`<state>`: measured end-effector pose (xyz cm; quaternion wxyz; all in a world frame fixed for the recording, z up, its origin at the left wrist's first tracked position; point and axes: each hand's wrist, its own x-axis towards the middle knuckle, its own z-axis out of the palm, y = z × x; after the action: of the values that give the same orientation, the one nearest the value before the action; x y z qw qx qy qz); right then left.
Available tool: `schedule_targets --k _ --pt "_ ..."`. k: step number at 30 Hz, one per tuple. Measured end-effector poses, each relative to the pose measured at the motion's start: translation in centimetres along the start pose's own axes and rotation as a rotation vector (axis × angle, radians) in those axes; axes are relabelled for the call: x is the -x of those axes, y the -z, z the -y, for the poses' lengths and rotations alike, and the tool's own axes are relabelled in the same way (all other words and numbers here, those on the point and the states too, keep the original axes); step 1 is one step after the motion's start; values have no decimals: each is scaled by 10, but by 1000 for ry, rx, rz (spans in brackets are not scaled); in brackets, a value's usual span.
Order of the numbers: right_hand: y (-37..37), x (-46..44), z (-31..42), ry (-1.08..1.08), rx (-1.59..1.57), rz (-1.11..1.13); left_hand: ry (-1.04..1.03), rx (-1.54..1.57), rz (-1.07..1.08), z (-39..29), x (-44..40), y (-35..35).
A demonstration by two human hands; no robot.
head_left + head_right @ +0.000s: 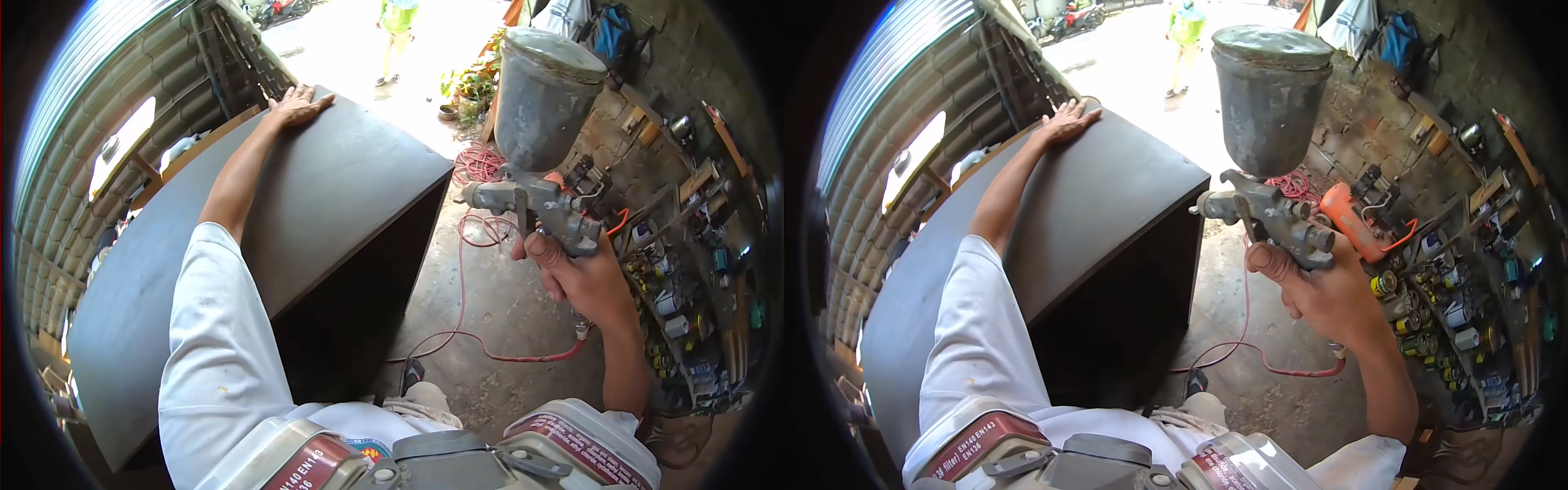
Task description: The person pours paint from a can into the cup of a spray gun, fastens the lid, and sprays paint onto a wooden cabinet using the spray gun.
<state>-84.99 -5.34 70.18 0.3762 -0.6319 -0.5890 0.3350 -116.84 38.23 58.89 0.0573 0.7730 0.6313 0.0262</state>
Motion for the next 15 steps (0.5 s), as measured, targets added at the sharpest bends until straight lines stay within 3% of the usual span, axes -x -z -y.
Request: schedule_targets --k 2,6,11,15 --pt "10 -7 -13 -28 -16 10 44 -15 -16 -18 -13 -3" --pt "15 -23 -31 26 -115 113 -407 -303 22 -79 1 -11" --pt "2 -21 -29 160 -118 222 -744 -157 87 -137 88 -18" --pt "-22 -5 -15 223 -166 265 -743 -81 107 -121 166 -7"
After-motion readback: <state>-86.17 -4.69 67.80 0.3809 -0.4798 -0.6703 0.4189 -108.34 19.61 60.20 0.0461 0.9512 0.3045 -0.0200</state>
